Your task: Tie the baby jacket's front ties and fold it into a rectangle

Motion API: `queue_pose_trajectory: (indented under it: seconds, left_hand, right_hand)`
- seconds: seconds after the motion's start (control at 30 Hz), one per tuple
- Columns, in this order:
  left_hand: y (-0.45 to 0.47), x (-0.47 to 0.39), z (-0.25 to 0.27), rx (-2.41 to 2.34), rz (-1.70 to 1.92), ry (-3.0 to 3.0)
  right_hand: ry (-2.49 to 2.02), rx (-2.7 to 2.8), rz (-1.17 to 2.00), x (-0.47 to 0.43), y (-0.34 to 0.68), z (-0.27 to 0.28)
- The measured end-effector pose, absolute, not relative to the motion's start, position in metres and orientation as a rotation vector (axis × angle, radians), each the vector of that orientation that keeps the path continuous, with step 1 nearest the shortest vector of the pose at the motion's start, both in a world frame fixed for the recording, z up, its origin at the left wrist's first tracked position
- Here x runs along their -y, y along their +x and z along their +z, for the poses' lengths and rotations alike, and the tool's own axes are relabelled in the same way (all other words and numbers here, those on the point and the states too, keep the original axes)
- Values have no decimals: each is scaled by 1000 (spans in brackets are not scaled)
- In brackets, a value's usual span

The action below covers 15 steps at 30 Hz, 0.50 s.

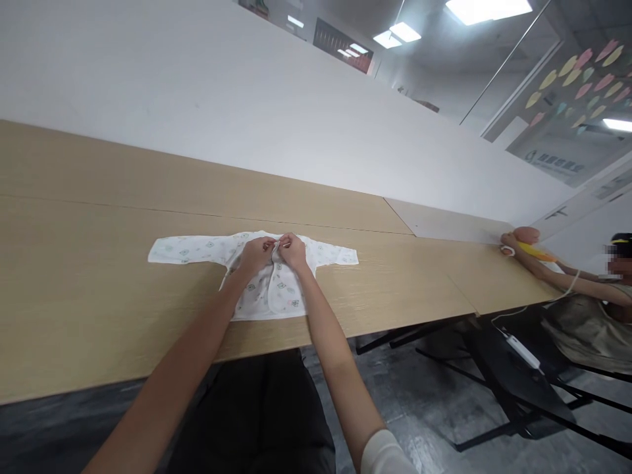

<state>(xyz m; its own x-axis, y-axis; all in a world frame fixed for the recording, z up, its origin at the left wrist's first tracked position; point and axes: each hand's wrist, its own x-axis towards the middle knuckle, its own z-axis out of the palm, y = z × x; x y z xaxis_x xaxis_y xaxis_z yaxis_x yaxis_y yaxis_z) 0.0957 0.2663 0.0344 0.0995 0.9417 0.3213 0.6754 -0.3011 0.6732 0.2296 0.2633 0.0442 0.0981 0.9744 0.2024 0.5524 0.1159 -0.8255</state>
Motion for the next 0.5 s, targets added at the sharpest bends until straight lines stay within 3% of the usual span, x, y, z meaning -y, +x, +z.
queue_pose_trajectory:
  seconds: [0.5]
  left_hand:
    - [94,-263,37,-1536,994,2124]
  right_hand:
    - [-1476,1499,723,-264,229,41]
